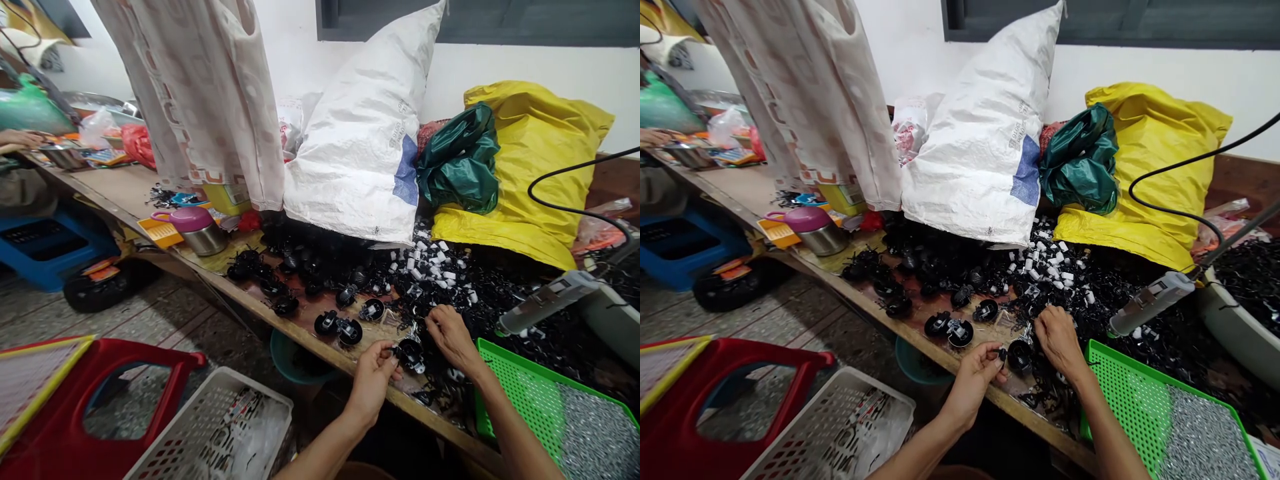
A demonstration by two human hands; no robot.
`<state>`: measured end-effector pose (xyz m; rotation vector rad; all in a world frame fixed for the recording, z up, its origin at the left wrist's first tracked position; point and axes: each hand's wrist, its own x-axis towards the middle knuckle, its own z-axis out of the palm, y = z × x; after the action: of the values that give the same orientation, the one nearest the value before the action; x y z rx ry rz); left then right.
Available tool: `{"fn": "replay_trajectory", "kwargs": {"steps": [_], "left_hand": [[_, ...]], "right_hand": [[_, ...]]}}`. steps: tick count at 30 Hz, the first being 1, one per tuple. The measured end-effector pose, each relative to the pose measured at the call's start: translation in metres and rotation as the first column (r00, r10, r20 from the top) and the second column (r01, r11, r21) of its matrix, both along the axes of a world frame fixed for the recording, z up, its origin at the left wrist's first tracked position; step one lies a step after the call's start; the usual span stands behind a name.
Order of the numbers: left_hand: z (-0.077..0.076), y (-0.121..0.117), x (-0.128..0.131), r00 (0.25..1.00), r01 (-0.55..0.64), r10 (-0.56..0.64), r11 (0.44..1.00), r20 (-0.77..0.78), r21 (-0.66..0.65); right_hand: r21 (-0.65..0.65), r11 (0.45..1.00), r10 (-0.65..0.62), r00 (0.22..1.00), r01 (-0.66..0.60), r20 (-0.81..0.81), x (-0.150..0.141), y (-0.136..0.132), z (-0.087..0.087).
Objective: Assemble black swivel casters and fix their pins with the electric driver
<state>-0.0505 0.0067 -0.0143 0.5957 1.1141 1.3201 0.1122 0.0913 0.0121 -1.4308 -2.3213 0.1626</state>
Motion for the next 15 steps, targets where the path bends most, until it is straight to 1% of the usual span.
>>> {"fn": "replay_trajectory", "kwargs": {"steps": [2, 4, 5, 6, 7, 8, 10, 12, 13, 15], "left_hand": [[0.001, 0.002, -0.001, 0.999, -0.004, 0.004, 1.000, 0.041, -0.001], [0.004, 0.005, -0.002, 0.995, -0.025, 0.026, 1.000, 0.098, -0.008], [0.006, 0.007, -0.002, 0.990, -0.039, 0.040, 0.999, 0.138, -0.011], [0.008, 0.010, -0.002, 0.981, -0.051, 0.053, 0.999, 0.188, -0.017], [0.011, 0.012, -0.002, 0.967, -0.057, 0.061, 0.998, 0.247, -0.025], [0.014, 0.014, -0.002, 0.949, -0.059, 0.067, 0.998, 0.308, -0.037], [0.019, 0.017, -0.001, 0.909, -0.043, 0.066, 0.997, 0.411, -0.063], [0.021, 0.018, 0.000, 0.881, -0.025, 0.061, 0.996, 0.469, -0.083], [0.022, 0.018, 0.001, 0.875, -0.017, 0.057, 0.996, 0.481, -0.088], [0.023, 0.017, 0.001, 0.870, -0.010, 0.052, 0.996, 0.490, -0.087]], "right_hand": [[0.009, 1.000, -0.008, 0.996, 0.009, -0.085, -0.002, -0.011, 0.002], [-0.024, 1.000, -0.002, 0.967, -0.004, -0.256, -0.010, -0.029, 0.005], [-0.067, 0.997, 0.000, 0.918, -0.029, -0.397, -0.017, -0.039, 0.006], [-0.111, 0.991, 0.006, 0.835, -0.079, -0.550, -0.025, -0.051, 0.007], [-0.149, 0.981, -0.002, 0.766, -0.122, -0.642, -0.034, -0.062, 0.007], [-0.178, 0.971, -0.012, 0.713, -0.159, -0.701, -0.043, -0.072, 0.006], [-0.203, 0.956, -0.026, 0.629, -0.211, -0.777, -0.061, -0.088, 0.001], [-0.223, 0.956, -0.075, 0.580, -0.188, -0.811, -0.073, -0.098, -0.006], [-0.226, 0.960, -0.092, 0.579, -0.163, -0.810, -0.076, -0.100, -0.010], [-0.188, 0.977, -0.086, 0.624, -0.101, -0.777, -0.077, -0.101, -0.015]]}}
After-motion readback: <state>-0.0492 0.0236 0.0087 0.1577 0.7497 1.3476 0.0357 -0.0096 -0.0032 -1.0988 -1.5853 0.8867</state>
